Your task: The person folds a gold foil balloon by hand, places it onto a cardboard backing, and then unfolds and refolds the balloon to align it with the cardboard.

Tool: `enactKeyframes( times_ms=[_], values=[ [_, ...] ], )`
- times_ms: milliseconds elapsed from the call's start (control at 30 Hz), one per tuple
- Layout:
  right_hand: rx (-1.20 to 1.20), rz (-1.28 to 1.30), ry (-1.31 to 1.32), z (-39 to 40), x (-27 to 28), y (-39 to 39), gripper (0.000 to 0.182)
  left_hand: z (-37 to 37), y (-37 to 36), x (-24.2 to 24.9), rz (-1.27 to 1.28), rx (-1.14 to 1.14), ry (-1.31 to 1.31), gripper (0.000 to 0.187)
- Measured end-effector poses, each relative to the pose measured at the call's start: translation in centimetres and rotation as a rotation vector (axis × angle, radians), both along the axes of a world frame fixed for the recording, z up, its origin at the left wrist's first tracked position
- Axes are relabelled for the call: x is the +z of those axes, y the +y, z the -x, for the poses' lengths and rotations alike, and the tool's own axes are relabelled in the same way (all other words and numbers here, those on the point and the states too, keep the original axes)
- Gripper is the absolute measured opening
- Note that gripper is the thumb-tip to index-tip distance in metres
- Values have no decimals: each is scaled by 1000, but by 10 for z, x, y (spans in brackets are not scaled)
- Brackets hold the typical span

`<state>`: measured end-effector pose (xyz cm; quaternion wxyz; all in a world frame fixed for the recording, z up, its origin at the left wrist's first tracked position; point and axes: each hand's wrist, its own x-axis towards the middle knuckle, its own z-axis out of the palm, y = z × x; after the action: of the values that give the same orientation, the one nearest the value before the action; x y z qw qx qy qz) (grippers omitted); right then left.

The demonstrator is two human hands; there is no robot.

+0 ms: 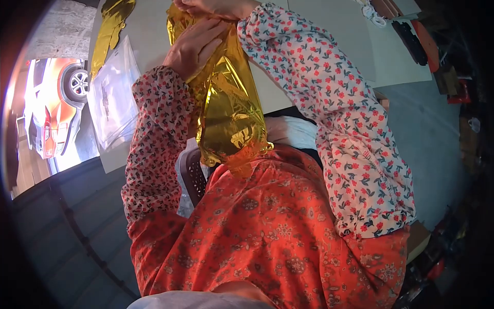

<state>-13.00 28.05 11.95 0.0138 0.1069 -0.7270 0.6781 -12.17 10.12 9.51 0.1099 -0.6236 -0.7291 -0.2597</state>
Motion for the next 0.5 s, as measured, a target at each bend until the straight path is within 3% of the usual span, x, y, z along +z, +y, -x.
enactKeyframes(
  times_ms=[67, 167, 300, 400, 500],
  values=[
    [-48, -59, -13, -4, 6, 1, 31, 2, 1, 6, 12, -31, -44, 38],
    [-46, -321, 213, -4, -6, -2, 33, -14, -13, 11, 18, 221, -15, 56],
    [11, -581, 409, -9, -7, -8, 38, -39, -42, -2, 219, 515, 0, 81],
    [33, -800, 554, -13, -12, -17, 41, -57, -51, 6, 286, 537, -66, 79],
    [6, -829, 575, -17, -15, -22, 43, -77, -64, 14, 364, 543, -136, 84]
  ],
)
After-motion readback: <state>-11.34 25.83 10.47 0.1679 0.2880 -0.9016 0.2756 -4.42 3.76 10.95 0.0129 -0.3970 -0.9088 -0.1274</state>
